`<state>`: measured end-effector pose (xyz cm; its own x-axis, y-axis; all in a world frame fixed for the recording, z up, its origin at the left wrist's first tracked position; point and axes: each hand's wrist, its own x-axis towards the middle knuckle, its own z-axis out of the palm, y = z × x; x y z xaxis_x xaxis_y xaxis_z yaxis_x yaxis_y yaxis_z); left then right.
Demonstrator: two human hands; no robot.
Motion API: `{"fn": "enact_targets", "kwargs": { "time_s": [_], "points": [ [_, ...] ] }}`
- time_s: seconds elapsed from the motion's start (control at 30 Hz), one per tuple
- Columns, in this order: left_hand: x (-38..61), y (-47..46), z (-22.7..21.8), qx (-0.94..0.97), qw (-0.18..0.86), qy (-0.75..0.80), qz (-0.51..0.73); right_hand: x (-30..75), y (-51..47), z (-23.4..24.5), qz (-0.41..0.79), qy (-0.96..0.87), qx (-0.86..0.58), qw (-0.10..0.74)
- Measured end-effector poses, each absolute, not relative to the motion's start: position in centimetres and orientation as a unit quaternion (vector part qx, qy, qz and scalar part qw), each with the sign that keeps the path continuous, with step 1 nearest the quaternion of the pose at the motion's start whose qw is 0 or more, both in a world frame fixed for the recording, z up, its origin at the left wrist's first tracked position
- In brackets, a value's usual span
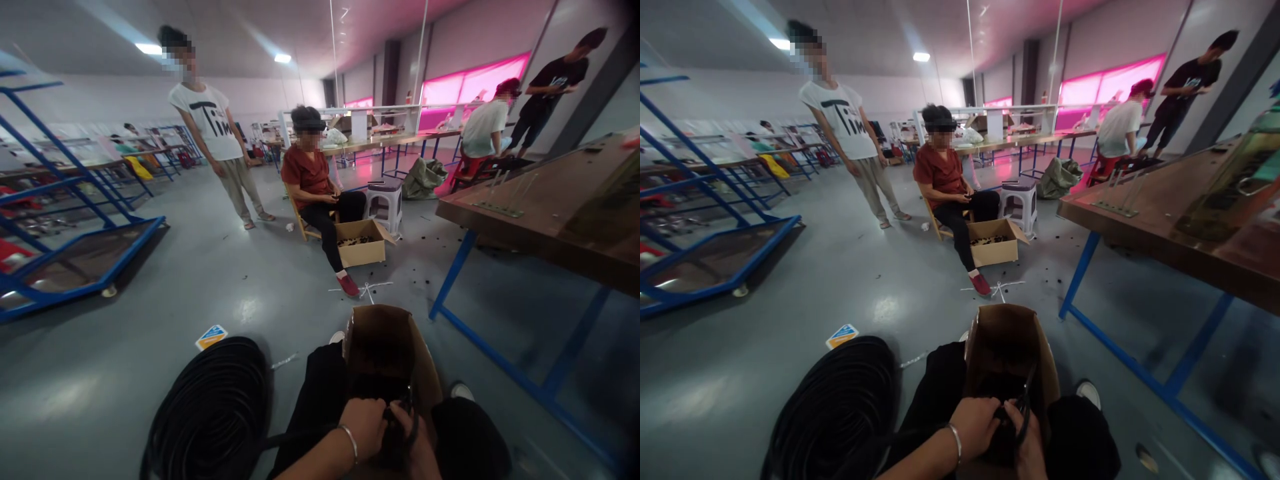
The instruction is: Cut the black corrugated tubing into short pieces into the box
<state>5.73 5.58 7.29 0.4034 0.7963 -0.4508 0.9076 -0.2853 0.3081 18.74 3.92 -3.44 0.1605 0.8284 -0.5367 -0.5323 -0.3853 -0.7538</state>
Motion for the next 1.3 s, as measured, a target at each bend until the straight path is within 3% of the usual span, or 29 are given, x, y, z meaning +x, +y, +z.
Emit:
{"fn": "enact_targets", "kwargs": {
  "time_s": [0.33,0.77,1.03,1.3],
  "points": [
    [4.9,5.4,5.5,0.765,0.287,0.573,-0.063,18.3,3.7,-3.4,0.614,-0.098,-0.539,0.569],
    [5.0,5.3,4.3,0.781,0.237,0.576,-0.046,18.1,3.3,-3.4,0.648,-0.084,-0.518,0.552],
    [4.8,5.9,6.2,0.805,0.253,0.528,-0.095,18.3,2.8,-4.5,0.627,-0.104,-0.528,0.563],
    [4.2,5.8,6.7,0.787,0.276,0.55,-0.047,18.6,3.4,-5.5,0.611,-0.12,-0.544,0.562]
  ]
}}
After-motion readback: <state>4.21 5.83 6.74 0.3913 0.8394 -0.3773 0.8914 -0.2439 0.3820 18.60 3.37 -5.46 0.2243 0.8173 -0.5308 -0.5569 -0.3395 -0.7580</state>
